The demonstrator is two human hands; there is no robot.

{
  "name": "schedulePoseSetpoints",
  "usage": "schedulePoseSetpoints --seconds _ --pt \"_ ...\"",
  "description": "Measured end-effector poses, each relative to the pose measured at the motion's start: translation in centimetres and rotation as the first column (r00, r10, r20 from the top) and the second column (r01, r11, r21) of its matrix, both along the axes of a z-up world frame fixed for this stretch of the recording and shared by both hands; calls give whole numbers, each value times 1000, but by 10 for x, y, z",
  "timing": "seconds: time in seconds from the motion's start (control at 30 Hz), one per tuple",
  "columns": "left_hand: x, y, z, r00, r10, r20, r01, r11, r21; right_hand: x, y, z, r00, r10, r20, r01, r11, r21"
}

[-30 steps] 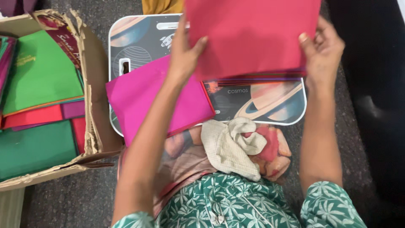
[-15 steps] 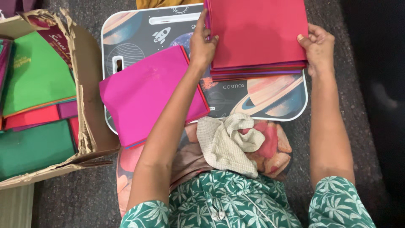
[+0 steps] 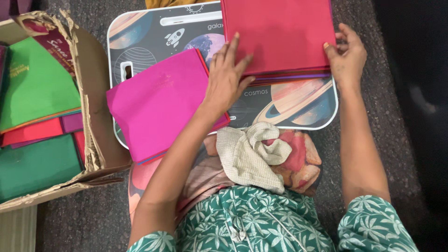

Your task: The person sits on the floor and folds multiple colorful cloths one by one, placing each folded piece into a neat stack on a tray. The person handles orange, brown, red, purple, green, blue, and yellow cloths, folding them by hand and stacking them in order.

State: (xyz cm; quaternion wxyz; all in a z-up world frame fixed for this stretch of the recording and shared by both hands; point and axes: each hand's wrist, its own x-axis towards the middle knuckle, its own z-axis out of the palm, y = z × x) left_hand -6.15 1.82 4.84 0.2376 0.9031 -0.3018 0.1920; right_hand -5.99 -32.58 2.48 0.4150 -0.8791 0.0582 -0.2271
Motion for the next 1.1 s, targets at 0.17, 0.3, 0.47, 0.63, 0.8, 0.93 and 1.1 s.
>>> schedulePoseSetpoints --seconds 0.17,0.3,0.47,0.63,0.8,0.93,1.1 --pt "4 11 0 993 -109 48 91 954 285 -24 8 3 997 74 -20 -73 996 47" --pt "15 11 -12 970 -134 203 66 948 310 -30 10 -4 1000 22 -18 -22 1000 2" --pt "13 11 -18 982 -112 150 71 965 254 -32 9 -16 996 43 82 -38 998 -59" --pt "5 12 -2 982 -78 -170 85 996 35 -42 22 -7 993 -16 115 45 968 -248" --pt "18 10 9 843 43 -537 12 995 99 -59 66 14 981 114 154 -21 863 -505" --pt "18 7 -8 995 -73 -64 87 963 256 -54 111 16 930 332 158 -187 797 -574" --pt "19 9 -32 969 -134 209 31 901 433 -52 138 15 934 341 108 -221 787 -576"
